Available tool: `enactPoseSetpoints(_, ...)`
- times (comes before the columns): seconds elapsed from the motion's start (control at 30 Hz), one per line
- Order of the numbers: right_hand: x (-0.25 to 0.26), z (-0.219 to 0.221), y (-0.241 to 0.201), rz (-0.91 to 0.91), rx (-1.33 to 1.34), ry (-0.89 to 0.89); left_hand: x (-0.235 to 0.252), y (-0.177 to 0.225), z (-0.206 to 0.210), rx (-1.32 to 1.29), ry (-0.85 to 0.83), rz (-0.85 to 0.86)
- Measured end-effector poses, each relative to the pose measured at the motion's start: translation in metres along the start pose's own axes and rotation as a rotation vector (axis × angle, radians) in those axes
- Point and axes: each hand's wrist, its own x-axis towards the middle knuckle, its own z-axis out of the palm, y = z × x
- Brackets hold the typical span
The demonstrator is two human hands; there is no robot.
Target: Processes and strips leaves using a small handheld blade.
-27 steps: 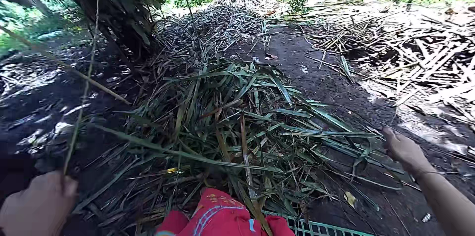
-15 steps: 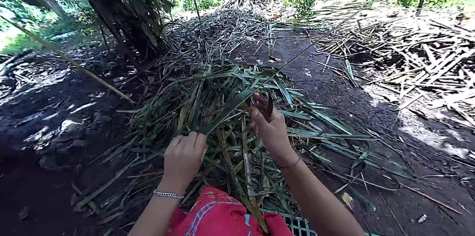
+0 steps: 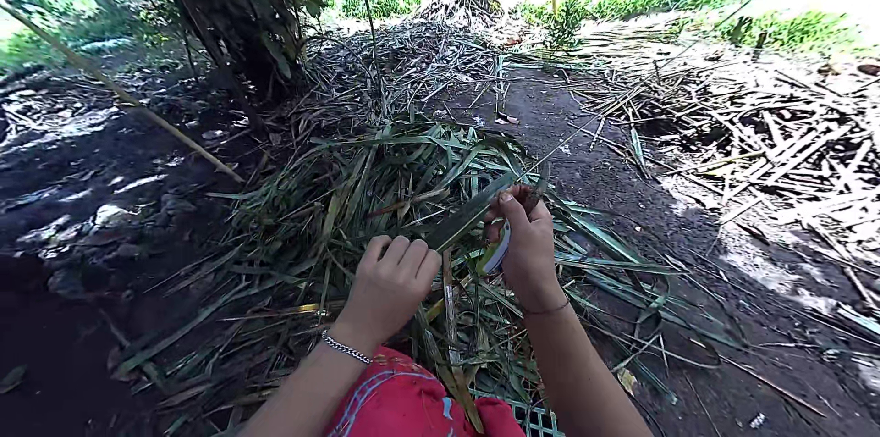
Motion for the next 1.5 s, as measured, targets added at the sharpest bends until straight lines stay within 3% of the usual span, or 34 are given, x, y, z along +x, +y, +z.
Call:
enactPoseSetpoints(0.17,0.005,-0.008,0.015,0.01,0.237,0.291,0.001,0.011,0.009,-0.021,0.089,0.065)
enactPoseSetpoints(0.4,0.007,-0.023,0.017,0.126,0.239,0.305,-0.003,0.025,0.016,0.009,-0.032,0.055)
enactPoseSetpoints(0.5,0.003,-0.028,0.012,0.133,0.146,0.223,0.011,0.034,0.016,-0.166,-0.124,-0.15)
enactPoseSetpoints(0.6,-0.008,-0.032,0.013,0.083,0.023,0.037,0.049,0.04,-0.001,-0.694,-0.474,-0.575)
enactPoseSetpoints(0.67,-0.019,-0.035,0.015,0.047,-0.014,-0.055,0.071,0.036,0.002,-0.959,-0.644,-0.767)
enactPoseSetpoints(0.73,-0.027,-0.038,0.017,0.011,-0.029,-0.088,0.079,0.032,0.012,-1.132,-0.696,-0.845)
enactPoseSetpoints(0.87,-0.035,-0.046,0.029,-0.143,-0.102,-0.052,0.077,0.032,0.025,-1.332,-0.603,-0.981)
enactPoseSetpoints(0.93,-0.043,-0.046,0.037,-0.242,-0.123,-0.051,0.077,0.028,0.034,-1.264,-0.588,-1.031)
enactPoseSetpoints(1.07,-0.058,-0.048,0.054,-0.364,-0.045,0.041,0.081,-0.003,0.053,-0.855,-0.624,-1.018)
enactPoseSetpoints(1.2,-0.067,-0.074,0.04,-0.243,0.179,0.311,0.068,-0.055,0.069,-0.659,-0.458,-1.178)
enactPoseSetpoints(1.33,-0.072,-0.134,0.006,-0.212,0.219,0.551,0.033,-0.106,0.093,-0.553,-0.29,-1.411)
enactPoseSetpoints(1.5,-0.087,-0.23,-0.047,-0.335,0.043,0.777,0.005,-0.115,0.092,-0.433,-0.275,-1.62)
